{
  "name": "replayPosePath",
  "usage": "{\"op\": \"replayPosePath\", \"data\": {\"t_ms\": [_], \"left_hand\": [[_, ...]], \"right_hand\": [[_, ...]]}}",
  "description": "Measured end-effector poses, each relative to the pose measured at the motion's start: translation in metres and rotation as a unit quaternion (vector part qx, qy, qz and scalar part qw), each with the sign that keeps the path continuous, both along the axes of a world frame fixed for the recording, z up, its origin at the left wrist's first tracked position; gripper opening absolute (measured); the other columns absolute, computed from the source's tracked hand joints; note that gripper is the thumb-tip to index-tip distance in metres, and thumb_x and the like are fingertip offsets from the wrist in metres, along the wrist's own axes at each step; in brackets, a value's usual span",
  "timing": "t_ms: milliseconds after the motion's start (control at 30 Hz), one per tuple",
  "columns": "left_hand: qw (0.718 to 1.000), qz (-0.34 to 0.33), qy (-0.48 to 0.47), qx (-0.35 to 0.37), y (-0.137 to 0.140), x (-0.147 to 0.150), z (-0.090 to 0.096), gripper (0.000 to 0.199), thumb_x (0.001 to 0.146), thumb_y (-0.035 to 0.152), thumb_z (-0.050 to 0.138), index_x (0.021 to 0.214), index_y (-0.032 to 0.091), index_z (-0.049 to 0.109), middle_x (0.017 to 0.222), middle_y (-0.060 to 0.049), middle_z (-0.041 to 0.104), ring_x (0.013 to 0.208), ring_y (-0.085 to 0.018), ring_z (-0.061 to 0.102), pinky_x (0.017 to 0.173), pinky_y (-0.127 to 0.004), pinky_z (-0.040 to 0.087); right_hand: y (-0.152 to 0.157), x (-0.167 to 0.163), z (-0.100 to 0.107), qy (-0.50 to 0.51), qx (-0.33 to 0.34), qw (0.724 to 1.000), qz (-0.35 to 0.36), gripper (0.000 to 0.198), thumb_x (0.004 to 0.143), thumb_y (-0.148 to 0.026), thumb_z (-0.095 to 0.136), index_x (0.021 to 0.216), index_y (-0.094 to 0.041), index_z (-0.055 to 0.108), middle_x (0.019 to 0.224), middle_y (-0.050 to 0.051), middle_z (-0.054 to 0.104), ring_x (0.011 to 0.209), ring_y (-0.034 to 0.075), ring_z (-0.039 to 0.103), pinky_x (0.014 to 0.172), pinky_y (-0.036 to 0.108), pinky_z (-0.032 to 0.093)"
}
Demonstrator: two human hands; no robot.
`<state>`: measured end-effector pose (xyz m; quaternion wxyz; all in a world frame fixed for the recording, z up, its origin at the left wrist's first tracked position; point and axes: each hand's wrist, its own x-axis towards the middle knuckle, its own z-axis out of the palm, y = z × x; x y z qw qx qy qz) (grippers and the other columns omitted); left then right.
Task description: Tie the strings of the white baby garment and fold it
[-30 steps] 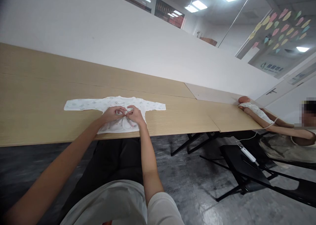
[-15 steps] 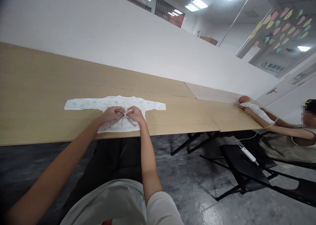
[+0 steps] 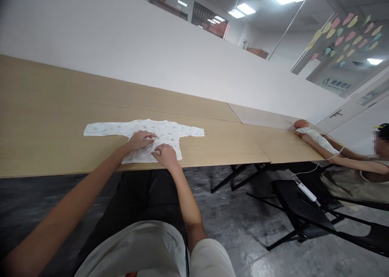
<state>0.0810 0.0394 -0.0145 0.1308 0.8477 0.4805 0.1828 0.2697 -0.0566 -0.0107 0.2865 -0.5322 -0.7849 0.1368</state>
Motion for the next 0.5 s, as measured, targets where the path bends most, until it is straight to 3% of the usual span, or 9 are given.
{"op": "replayPosePath", "data": {"t_ms": [133,300,400,500], "left_hand": [[0.995,0.013,0.094,0.042,-0.004,-0.007,-0.004,0.059,0.097,0.047,0.042,0.149,0.023,0.052,0.153,-0.014,0.052,0.139,-0.034,0.046,0.113,-0.053,0.034],[0.989,-0.023,0.129,0.069,-0.009,-0.016,-0.007,0.060,0.103,0.047,0.031,0.157,0.022,0.041,0.162,-0.014,0.041,0.148,-0.030,0.037,0.118,-0.049,0.027],[0.990,-0.041,0.111,0.081,-0.013,-0.012,-0.007,0.057,0.105,0.047,0.026,0.156,0.027,0.043,0.162,-0.010,0.042,0.148,-0.027,0.038,0.118,-0.046,0.029],[0.985,-0.095,0.118,0.086,-0.017,-0.007,-0.009,0.053,0.106,0.046,0.024,0.147,0.033,0.056,0.160,-0.006,0.045,0.148,-0.026,0.039,0.118,-0.045,0.030]], "right_hand": [[-0.024,0.002,-0.004,-0.068,0.032,0.997,0.032,0.018,0.097,-0.023,0.064,0.106,-0.016,0.077,0.116,0.012,0.075,0.110,0.022,0.070,0.100,0.032,0.050],[-0.030,0.005,-0.004,-0.099,0.051,0.993,0.045,0.025,0.099,-0.023,0.062,0.118,-0.015,0.075,0.128,0.015,0.071,0.125,0.024,0.064,0.111,0.036,0.045],[-0.032,0.005,-0.003,-0.117,0.051,0.991,0.048,0.025,0.099,-0.025,0.060,0.117,-0.015,0.075,0.127,0.015,0.071,0.123,0.024,0.065,0.109,0.037,0.047],[-0.035,0.006,-0.005,-0.127,0.059,0.989,0.044,0.025,0.099,-0.025,0.060,0.118,-0.017,0.075,0.129,0.014,0.070,0.124,0.025,0.064,0.110,0.039,0.047]]}}
